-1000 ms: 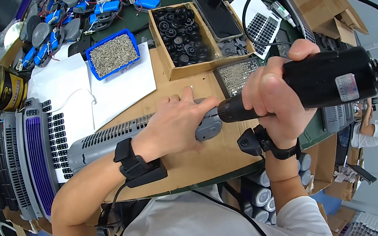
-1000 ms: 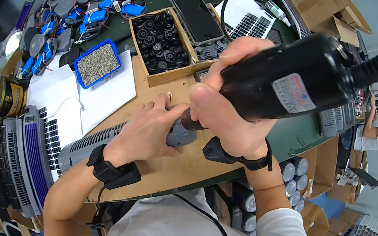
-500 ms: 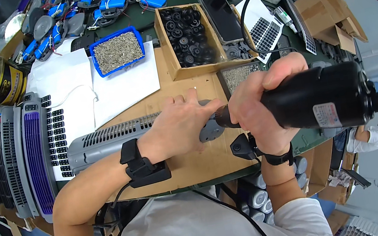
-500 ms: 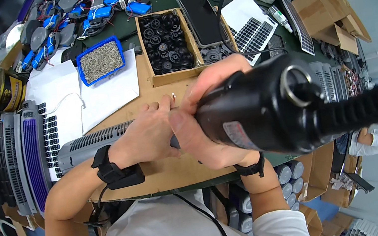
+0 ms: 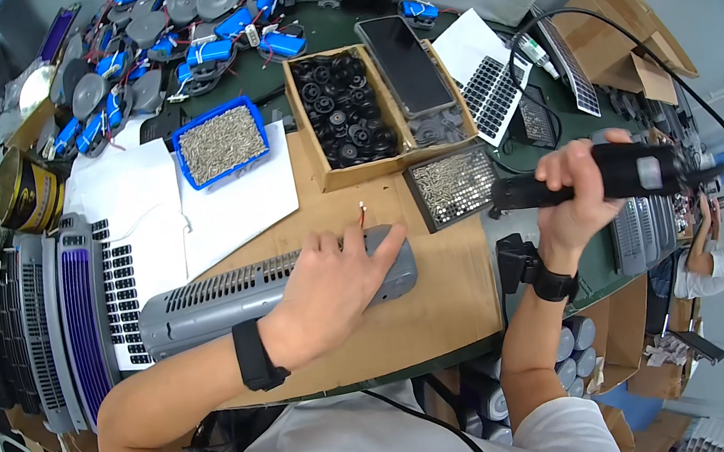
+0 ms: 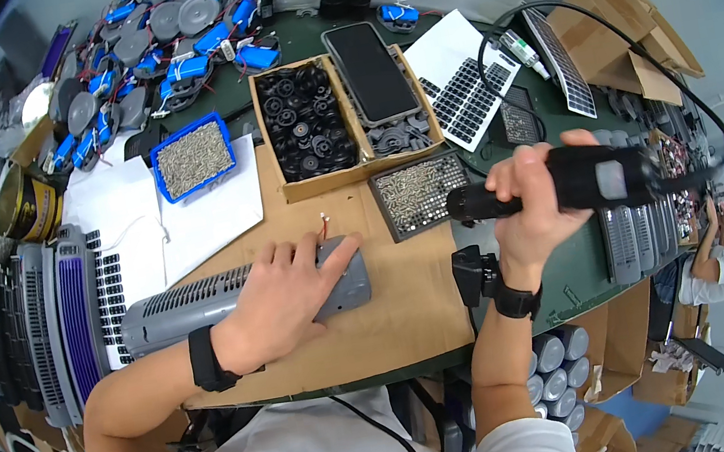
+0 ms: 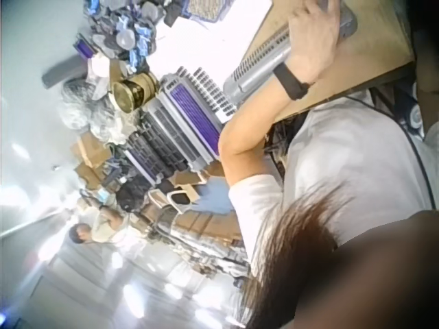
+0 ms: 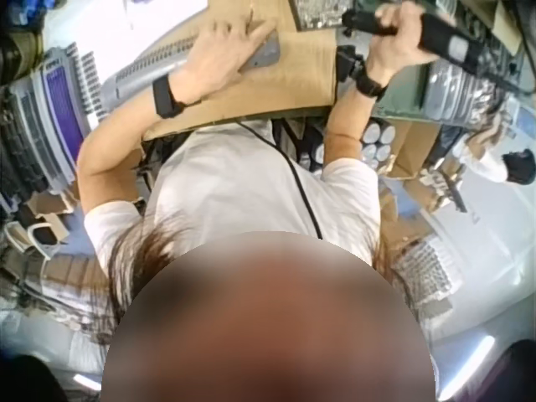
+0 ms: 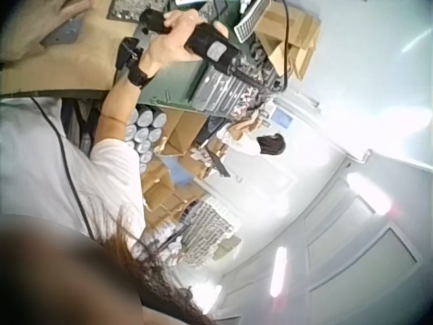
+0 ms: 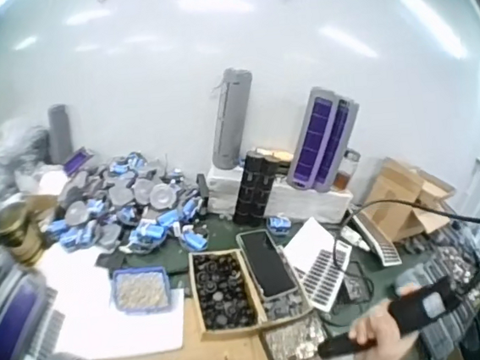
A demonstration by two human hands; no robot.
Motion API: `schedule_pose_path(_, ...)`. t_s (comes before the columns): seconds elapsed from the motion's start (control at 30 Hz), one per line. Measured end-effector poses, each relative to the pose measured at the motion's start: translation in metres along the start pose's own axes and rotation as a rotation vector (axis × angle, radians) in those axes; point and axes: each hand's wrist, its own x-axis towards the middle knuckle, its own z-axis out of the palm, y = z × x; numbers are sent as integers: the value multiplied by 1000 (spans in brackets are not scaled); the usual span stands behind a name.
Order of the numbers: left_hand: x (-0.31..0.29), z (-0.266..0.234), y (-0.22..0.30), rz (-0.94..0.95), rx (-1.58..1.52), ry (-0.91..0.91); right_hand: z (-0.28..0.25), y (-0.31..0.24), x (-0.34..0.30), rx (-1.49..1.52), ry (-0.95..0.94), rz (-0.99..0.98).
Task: The person assembles a portable electronic device on a workbench. They insert a battery pack into the chassis, secure it with a power drill, connect internal wiring, and attach a purple front grille. The person then fastens the rear casing and performs a final check of the assembled unit.
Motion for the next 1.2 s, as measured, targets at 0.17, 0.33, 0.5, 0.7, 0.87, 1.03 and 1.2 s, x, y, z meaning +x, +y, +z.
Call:
schedule_pose_path(0.17,4,-32,-6,-96,-255,-310,-7,22,-4,-33,37,97)
schedule_pose_path(0.33,-37,-71,-12,-13,-735,-253,-13,28,-4,-13,34,137)
schedule_pose_path(0.5,-74,-70,-2,-41,-916,-232,-13,36,-4,-26,11,118)
schedule_pose_path(0.7,-92,-57,9,-102,-955,-126,-13,34,-6,-54,-5,109)
schedule_pose_path(0.87,-103,-49,15,-226,-931,-117,-16,37,-7,-93,-57,124)
schedule_pose_path(1.03,-112,-43,17,-243,-945,-102,-17,34,-6,-26,-22,95)
schedule_pose_path(1.2,-118,-45,18,-248,-894,-60,-17,11,0,55,-19,-9)
